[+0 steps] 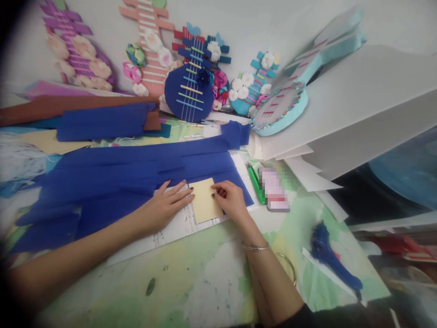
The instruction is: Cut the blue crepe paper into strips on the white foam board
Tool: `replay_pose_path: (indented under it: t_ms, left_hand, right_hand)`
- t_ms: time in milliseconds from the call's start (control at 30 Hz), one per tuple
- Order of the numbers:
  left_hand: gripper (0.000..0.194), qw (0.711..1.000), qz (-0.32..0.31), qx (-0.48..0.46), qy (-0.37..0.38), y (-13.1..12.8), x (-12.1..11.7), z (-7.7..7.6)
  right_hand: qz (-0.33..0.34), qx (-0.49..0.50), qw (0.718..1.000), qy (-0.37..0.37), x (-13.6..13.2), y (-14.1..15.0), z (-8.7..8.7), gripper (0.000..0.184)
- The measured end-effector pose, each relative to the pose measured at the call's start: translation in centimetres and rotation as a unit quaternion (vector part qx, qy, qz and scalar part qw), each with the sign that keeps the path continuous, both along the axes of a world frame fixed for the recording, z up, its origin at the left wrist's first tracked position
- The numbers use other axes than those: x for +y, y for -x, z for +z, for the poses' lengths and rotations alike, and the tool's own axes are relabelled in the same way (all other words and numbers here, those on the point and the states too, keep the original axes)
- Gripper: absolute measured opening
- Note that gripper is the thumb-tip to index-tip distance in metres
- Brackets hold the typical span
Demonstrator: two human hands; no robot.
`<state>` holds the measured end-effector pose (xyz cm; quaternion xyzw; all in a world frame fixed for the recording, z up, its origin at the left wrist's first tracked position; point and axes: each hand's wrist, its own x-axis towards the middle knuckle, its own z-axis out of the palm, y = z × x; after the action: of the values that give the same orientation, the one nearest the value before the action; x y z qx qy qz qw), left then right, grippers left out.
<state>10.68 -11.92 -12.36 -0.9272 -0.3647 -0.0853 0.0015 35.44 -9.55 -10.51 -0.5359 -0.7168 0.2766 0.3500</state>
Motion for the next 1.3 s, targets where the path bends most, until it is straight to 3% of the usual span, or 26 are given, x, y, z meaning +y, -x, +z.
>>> replay_pose_path:
  t_ms: [1300]
  left_hand:
    - [0.044, 1.000, 0.011, -0.022, -0.011, 0.14, -0.07, 0.17]
  right_hand:
    - [0.000, -0.005, 1.000, 0.000, -0.15, 0.20, 0.29, 0.020]
